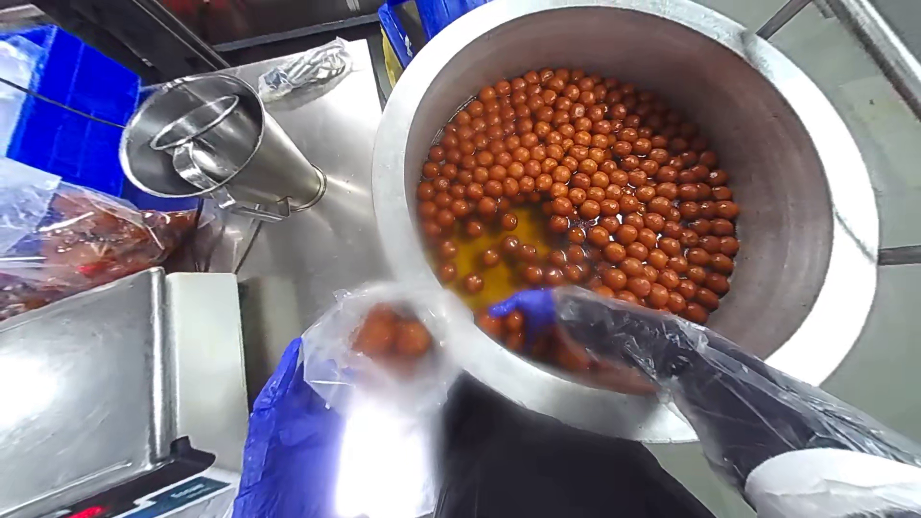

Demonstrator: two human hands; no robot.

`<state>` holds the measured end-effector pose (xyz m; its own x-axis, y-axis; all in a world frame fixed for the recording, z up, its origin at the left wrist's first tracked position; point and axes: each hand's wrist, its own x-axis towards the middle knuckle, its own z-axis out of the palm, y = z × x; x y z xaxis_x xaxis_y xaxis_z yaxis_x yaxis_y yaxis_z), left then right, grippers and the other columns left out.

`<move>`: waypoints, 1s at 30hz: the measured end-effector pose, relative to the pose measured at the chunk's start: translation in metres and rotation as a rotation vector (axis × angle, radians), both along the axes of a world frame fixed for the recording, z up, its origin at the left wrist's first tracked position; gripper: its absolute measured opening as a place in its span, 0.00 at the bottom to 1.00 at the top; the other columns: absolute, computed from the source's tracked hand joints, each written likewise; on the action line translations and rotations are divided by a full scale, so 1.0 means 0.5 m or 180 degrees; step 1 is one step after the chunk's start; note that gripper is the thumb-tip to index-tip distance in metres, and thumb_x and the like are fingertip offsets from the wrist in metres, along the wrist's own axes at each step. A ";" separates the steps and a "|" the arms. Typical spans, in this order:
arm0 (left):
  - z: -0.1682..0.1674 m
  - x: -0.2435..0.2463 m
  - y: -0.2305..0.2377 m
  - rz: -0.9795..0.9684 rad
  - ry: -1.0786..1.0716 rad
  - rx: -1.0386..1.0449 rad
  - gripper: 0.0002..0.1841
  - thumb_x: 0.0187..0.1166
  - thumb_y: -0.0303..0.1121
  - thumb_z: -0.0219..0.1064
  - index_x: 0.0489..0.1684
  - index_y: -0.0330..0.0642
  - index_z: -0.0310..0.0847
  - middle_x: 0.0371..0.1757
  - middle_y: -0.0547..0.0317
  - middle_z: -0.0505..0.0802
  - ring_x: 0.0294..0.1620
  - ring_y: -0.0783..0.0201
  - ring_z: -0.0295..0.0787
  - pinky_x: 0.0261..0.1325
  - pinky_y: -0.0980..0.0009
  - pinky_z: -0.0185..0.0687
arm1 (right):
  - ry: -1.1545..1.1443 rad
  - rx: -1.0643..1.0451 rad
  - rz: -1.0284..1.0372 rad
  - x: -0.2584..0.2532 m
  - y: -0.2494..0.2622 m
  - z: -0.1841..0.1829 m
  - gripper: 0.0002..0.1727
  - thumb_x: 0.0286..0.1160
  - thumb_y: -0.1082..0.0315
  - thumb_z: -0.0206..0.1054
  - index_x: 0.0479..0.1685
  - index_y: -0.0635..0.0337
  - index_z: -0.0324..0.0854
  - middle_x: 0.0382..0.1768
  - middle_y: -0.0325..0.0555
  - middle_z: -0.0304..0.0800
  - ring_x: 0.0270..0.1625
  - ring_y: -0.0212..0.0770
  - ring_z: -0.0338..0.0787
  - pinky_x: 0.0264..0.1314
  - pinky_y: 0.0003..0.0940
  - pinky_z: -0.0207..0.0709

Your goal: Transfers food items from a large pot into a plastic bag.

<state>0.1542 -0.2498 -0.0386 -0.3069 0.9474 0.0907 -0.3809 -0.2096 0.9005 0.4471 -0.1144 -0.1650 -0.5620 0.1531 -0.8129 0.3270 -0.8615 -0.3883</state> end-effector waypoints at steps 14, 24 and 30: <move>0.027 0.003 -0.002 0.0200 -0.0064 -0.0153 0.21 0.93 0.40 0.46 0.71 0.44 0.81 0.63 0.60 0.92 0.67 0.64 0.86 0.74 0.66 0.77 | 0.0969 0.0252 -0.0840 0.034 0.097 -0.052 0.31 0.94 0.45 0.33 0.53 0.53 0.80 0.47 0.46 0.93 0.49 0.46 0.94 0.45 0.46 0.90; 0.036 -0.006 -0.009 0.0189 -0.0331 -0.0228 0.21 0.92 0.40 0.48 0.69 0.45 0.84 0.62 0.61 0.93 0.65 0.66 0.88 0.67 0.67 0.82 | -0.0849 0.0473 -0.0689 -0.084 0.146 -0.008 0.14 0.80 0.58 0.65 0.55 0.56 0.80 0.44 0.46 0.88 0.45 0.43 0.89 0.47 0.43 0.85; 0.036 -0.009 -0.012 0.0136 -0.0632 -0.0017 0.22 0.93 0.37 0.45 0.67 0.41 0.85 0.61 0.56 0.94 0.65 0.62 0.89 0.69 0.63 0.82 | -0.0658 0.0340 -0.0285 -0.137 0.121 0.074 0.12 0.87 0.59 0.57 0.56 0.56 0.76 0.42 0.45 0.83 0.42 0.38 0.85 0.47 0.37 0.82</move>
<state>0.1498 -0.2558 -0.0206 -0.3581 0.9335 0.0196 -0.5419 -0.2249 0.8098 0.3788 -0.0540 -0.1278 -0.3656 0.2861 -0.8857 0.3332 -0.8483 -0.4116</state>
